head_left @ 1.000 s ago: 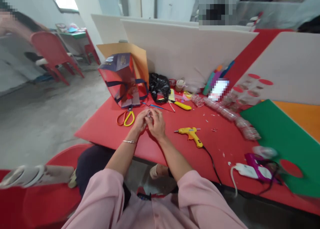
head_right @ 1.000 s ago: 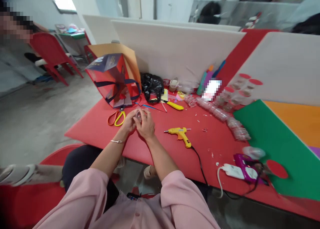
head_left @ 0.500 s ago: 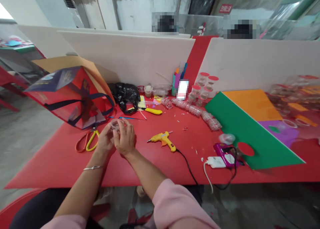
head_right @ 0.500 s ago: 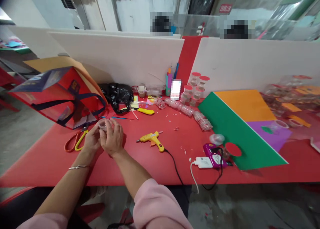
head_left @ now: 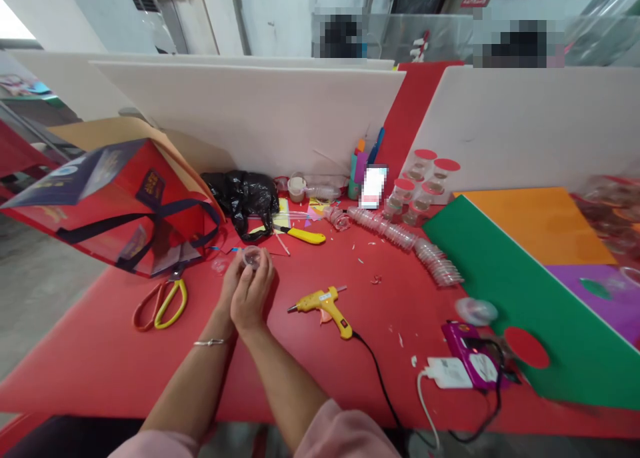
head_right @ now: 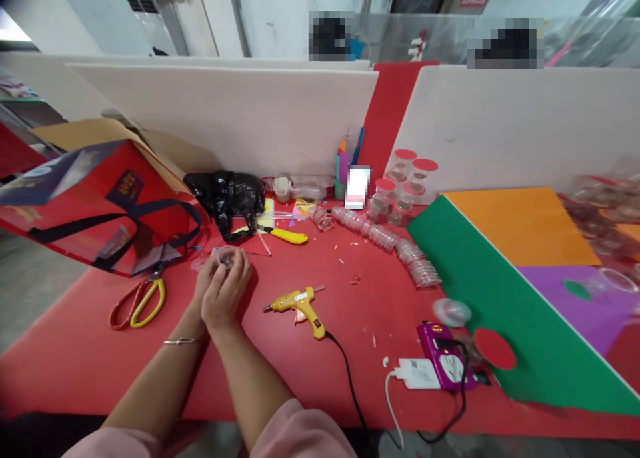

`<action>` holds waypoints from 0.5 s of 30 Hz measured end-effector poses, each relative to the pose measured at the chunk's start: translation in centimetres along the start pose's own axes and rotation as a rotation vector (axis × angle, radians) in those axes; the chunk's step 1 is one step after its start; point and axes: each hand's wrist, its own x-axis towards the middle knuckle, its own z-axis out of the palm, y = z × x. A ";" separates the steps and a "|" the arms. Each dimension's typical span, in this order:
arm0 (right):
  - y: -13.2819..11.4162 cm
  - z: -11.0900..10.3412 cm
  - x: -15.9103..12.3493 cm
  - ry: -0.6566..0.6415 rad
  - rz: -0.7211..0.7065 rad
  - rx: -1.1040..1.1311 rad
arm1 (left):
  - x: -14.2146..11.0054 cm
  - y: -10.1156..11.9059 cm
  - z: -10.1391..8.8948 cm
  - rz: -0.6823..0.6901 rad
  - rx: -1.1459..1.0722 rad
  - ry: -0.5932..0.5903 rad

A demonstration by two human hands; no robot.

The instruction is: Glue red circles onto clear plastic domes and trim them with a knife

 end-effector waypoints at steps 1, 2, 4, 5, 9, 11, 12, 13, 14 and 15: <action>0.0 0.0 -0.1 -0.011 0.005 0.013 | 0.0 0.0 -0.4 0.011 0.027 0.018; -0.1 0.0 -0.1 -0.021 0.011 0.027 | 0.1 0.0 -0.7 0.029 0.050 0.030; -0.1 0.0 -0.1 -0.037 0.027 0.060 | 0.2 0.0 -1.2 0.073 0.091 0.049; -0.2 -0.1 0.0 -0.040 0.036 0.083 | 0.2 0.0 -1.3 0.094 0.109 0.054; -0.3 -0.3 0.1 -0.050 0.087 0.184 | 0.0 0.0 -1.3 0.161 0.147 0.048; -0.3 -0.3 0.0 -0.063 0.115 0.241 | -0.3 0.1 -1.2 0.161 0.097 0.039; -0.4 -0.2 0.0 -0.075 0.133 0.275 | -0.5 0.2 -1.2 0.141 0.056 0.028; -0.4 -0.2 -0.1 -0.091 0.154 0.317 | -0.7 0.3 -1.3 0.116 0.005 0.016; -0.5 -0.2 -0.1 -0.114 0.184 0.376 | -0.8 0.5 -1.4 0.092 -0.056 0.012; -0.5 -0.1 0.0 -0.138 0.224 0.457 | -0.9 0.7 -1.6 0.071 -0.124 0.013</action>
